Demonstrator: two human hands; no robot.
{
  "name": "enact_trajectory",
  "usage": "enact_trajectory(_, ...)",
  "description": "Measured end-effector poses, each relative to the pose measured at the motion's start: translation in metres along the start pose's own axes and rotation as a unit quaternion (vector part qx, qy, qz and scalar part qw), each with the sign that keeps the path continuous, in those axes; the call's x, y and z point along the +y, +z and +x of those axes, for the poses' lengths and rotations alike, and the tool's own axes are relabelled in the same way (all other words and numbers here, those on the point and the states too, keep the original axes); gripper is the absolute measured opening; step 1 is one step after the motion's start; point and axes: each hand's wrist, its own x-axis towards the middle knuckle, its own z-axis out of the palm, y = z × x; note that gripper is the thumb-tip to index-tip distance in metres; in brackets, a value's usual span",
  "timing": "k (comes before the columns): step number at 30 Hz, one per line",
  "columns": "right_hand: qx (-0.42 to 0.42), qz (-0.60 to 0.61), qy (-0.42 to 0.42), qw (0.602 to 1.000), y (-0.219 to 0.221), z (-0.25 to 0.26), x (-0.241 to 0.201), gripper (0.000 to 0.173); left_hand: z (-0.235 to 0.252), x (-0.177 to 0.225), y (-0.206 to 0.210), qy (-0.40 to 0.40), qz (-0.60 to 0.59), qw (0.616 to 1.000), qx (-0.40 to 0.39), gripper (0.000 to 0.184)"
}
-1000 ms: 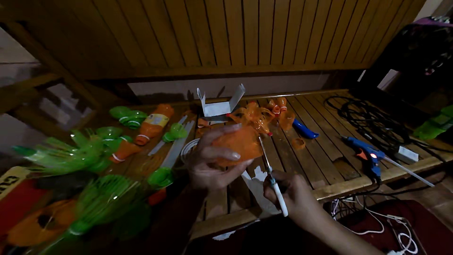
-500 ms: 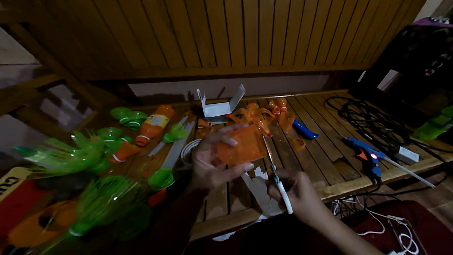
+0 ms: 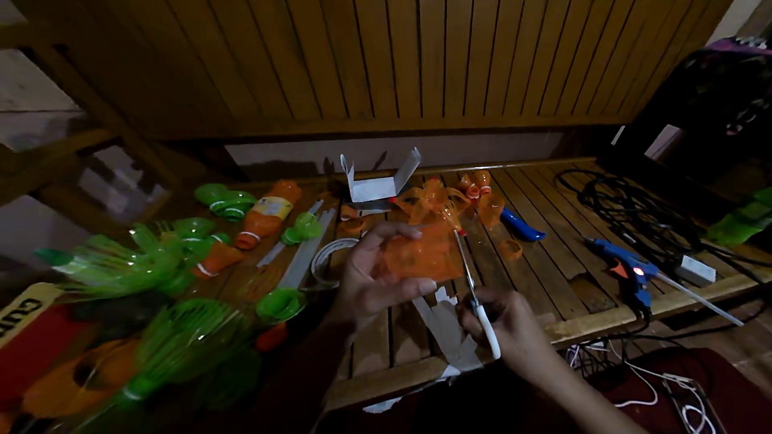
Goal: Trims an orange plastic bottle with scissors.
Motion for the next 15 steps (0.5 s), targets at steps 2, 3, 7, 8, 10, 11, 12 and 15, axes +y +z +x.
enact_trajectory(2, -0.002, -0.004, 0.003, 1.0, -0.001, 0.0, 0.002, 0.015, 0.0, 0.001, 0.001, -0.006, -0.018, 1.0, -0.01, 0.045)
enact_trajectory(3, -0.004, -0.001, 0.0, 1.0, -0.001, 0.001, 0.003, 0.015, 0.0, 0.001, 0.002, -0.009, -0.028, 1.0, -0.009, 0.044)
enact_trajectory(7, -0.047, 0.039, 0.044, 0.997, -0.006, 0.004, 0.003, 0.016, 0.003, 0.002, -0.003, -0.035, -0.071, 0.997, 0.014, 0.043)
enact_trajectory(8, -0.07, 0.046, 0.063, 0.995, -0.007, 0.005, 0.001, 0.019, 0.003, 0.002, -0.004, -0.036, -0.078, 0.996, 0.016, 0.042)
enact_trajectory(10, -0.093, 0.048, 0.063, 0.993, -0.006, 0.006, -0.003, 0.023, 0.004, 0.0, -0.005, -0.031, -0.073, 0.997, 0.011, 0.041)
enact_trajectory(11, -0.095, 0.042, 0.058, 0.993, -0.005, 0.007, -0.004, 0.024, 0.004, -0.001, -0.005, -0.028, -0.061, 0.998, 0.007, 0.041)
enact_trajectory(12, -0.093, 0.036, 0.052, 0.994, -0.005, 0.008, -0.005, 0.025, 0.004, -0.002, -0.005, -0.026, -0.045, 0.999, 0.005, 0.041)
enact_trajectory(15, -0.084, 0.03, 0.05, 0.995, -0.004, 0.013, -0.007, 0.023, 0.004, -0.005, -0.004, -0.011, -0.021, 1.0, -0.009, 0.04)
